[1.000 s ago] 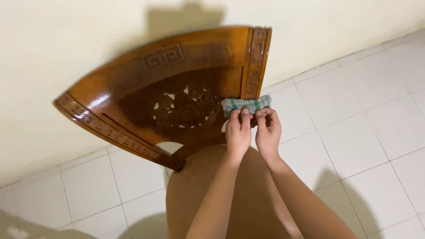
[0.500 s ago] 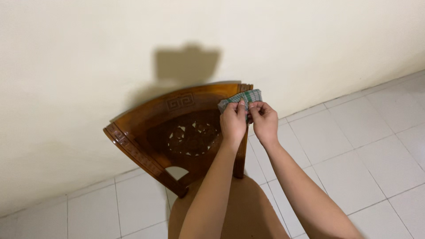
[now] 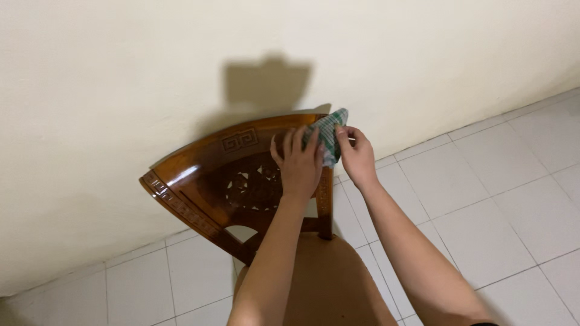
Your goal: The person wipes a round wooden table with a cloth, then moves a wooden chair and wipes its decorative backrest using a cloth and a spray bottle.
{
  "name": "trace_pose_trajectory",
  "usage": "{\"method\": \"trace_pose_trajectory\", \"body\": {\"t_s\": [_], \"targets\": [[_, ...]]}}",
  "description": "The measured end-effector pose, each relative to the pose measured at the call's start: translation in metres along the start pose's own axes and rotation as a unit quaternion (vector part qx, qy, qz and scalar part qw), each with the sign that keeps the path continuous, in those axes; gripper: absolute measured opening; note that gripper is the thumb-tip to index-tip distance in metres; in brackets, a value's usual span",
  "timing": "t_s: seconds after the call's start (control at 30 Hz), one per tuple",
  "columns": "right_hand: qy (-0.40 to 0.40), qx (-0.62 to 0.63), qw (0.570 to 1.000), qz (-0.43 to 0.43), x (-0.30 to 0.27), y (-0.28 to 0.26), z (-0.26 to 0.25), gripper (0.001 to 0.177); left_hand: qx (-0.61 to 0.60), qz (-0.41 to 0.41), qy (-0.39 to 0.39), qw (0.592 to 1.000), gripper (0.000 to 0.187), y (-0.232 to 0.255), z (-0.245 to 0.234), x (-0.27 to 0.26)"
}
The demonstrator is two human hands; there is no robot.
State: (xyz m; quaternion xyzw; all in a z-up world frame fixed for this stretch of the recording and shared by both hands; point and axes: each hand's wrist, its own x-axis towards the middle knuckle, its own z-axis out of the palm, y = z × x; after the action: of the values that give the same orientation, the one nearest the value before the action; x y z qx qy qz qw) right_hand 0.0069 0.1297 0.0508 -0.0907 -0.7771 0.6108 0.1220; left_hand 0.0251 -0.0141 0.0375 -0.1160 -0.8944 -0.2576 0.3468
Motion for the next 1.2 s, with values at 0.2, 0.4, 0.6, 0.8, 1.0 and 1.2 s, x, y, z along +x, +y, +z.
{"method": "trace_pose_trajectory", "body": {"t_s": [0.2, 0.4, 0.6, 0.8, 1.0, 1.2], "targets": [[-0.08, -0.017, 0.997, -0.002, 0.007, 0.013, -0.004, 0.064, -0.001, 0.039, -0.083, 0.996, 0.041, 0.017, 0.018, -0.016], [-0.121, -0.025, 0.991, -0.045, 0.022, 0.024, -0.003, 0.07, -0.092, 0.019, -0.115, 0.989, 0.036, 0.01, 0.0, 0.006], [-0.156, 0.111, 0.98, -0.05, 0.024, 0.038, 0.019, 0.068, -0.208, 0.031, -0.081, 0.974, 0.042, 0.005, 0.017, 0.018], [-0.146, 0.072, 0.985, -0.064, 0.005, 0.048, 0.023, 0.074, -0.232, 0.023, -0.145, 0.962, 0.054, 0.002, 0.039, -0.011], [-0.144, 0.009, 0.982, -0.122, -0.028, 0.093, 0.022, 0.075, -0.143, 0.132, -0.098, 0.976, 0.046, -0.016, 0.055, -0.067], [-0.146, -0.066, 0.975, -0.153, -0.056, 0.156, 0.021, 0.072, -0.184, 0.091, -0.118, 0.972, 0.041, -0.028, 0.088, -0.147]]}}
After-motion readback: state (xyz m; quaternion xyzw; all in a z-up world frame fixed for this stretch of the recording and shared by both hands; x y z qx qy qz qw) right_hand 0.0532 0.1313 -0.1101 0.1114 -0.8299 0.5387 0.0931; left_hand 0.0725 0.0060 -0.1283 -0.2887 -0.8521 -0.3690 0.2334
